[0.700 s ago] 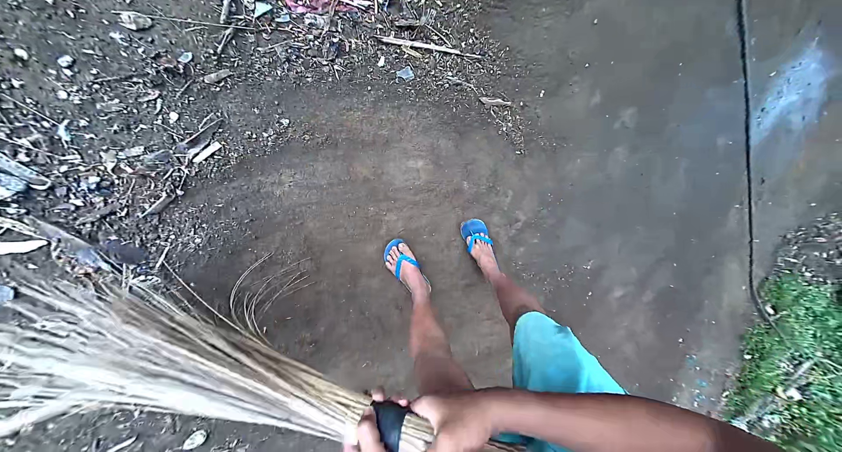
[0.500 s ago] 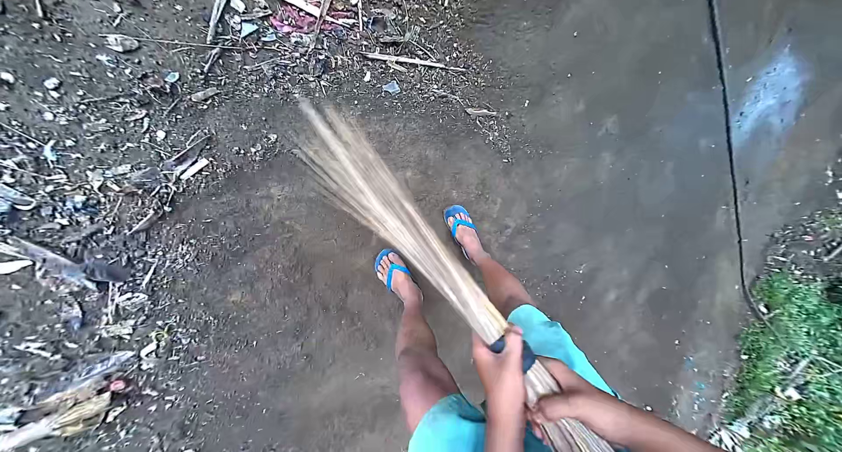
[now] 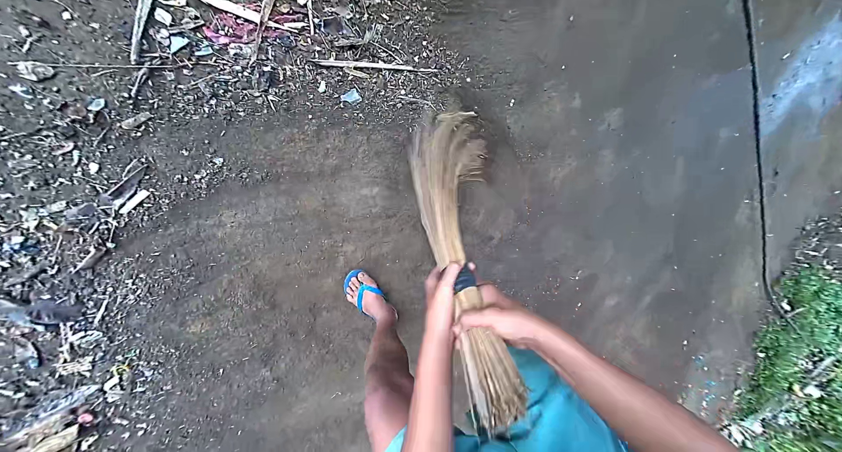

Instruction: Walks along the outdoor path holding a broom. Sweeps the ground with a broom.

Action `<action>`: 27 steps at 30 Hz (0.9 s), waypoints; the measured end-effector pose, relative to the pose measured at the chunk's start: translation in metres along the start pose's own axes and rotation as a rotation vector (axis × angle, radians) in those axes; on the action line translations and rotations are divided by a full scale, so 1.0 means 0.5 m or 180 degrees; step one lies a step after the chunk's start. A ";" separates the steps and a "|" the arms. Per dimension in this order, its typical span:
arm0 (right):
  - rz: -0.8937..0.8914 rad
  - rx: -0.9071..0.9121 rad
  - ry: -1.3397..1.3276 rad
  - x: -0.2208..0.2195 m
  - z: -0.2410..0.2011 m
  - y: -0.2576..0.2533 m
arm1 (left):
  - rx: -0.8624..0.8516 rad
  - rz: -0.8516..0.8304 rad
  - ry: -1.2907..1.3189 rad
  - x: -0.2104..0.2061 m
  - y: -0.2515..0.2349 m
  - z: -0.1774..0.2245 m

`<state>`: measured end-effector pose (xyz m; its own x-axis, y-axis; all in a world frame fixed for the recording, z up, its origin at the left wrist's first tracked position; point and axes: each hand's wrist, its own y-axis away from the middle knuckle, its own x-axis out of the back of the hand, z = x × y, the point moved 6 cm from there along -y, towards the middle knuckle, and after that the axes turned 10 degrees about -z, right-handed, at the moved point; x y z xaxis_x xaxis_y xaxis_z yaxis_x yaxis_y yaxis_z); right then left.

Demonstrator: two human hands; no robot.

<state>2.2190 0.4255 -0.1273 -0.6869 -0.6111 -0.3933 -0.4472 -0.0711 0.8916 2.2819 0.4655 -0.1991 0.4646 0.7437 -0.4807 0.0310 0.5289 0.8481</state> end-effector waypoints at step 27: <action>-0.1340 -0.0270 0.0787 -0.021 -0.116 -0.032 | -0.0943 0.0836 0.0858 -0.007 0.058 0.111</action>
<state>2.2667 0.3873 -0.1245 -0.2956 -0.6835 -0.6674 -0.6014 -0.4096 0.6859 2.3302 0.4558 -0.1604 0.1755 0.9267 -0.3324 -0.3286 0.3734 0.8675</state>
